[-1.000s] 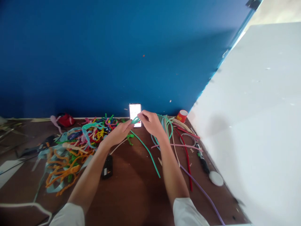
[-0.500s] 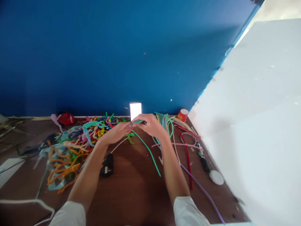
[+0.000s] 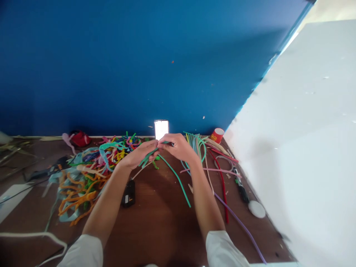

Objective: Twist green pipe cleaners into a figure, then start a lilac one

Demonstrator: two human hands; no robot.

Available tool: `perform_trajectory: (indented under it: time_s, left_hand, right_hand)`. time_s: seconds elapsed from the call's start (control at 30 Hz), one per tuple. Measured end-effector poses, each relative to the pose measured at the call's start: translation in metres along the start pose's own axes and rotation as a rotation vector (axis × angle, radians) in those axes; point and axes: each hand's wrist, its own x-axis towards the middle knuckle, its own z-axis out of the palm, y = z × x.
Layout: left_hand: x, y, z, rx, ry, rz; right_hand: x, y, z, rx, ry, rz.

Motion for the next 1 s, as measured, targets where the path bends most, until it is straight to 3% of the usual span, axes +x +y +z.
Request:
perform_trajectory:
  time_s: [0.13, 0.27, 0.37, 0.53, 0.77, 0.8, 0.87, 1.0]
  left_hand:
    - [0.004, -0.005, -0.003, 0.007, 0.076, 0.039]
    - [0.005, -0.004, -0.001, 0.224, 0.154, 0.056]
    - [0.003, -0.001, 0.0, 0.389, 0.15, 0.066]
    - [0.004, -0.004, -0.003, 0.454, 0.123, 0.104]
    - [0.008, -0.009, -0.008, 0.324, 0.449, 0.194]
    - [0.009, -0.009, -0.008, 0.284, 0.476, 0.193]
    - [0.009, -0.009, -0.008, 0.228, 0.493, 0.19]
    - [0.009, -0.01, -0.009, 0.187, 0.514, 0.198]
  right_hand:
    - [0.001, 0.001, 0.003, -0.06, 0.052, 0.048]
    - [0.002, 0.002, 0.005, -0.09, 0.068, 0.067]
    - [0.001, 0.004, 0.003, -0.102, 0.049, 0.082]
    - [0.0, 0.006, 0.003, -0.093, 0.019, 0.101]
    - [0.005, 0.025, 0.024, 0.056, 0.165, 0.245]
    - [0.006, 0.031, 0.029, -0.04, 0.119, 0.293]
    - [0.006, 0.044, 0.04, -0.345, -0.123, 0.399]
    - [-0.001, 0.067, 0.064, -0.48, -0.294, 0.532]
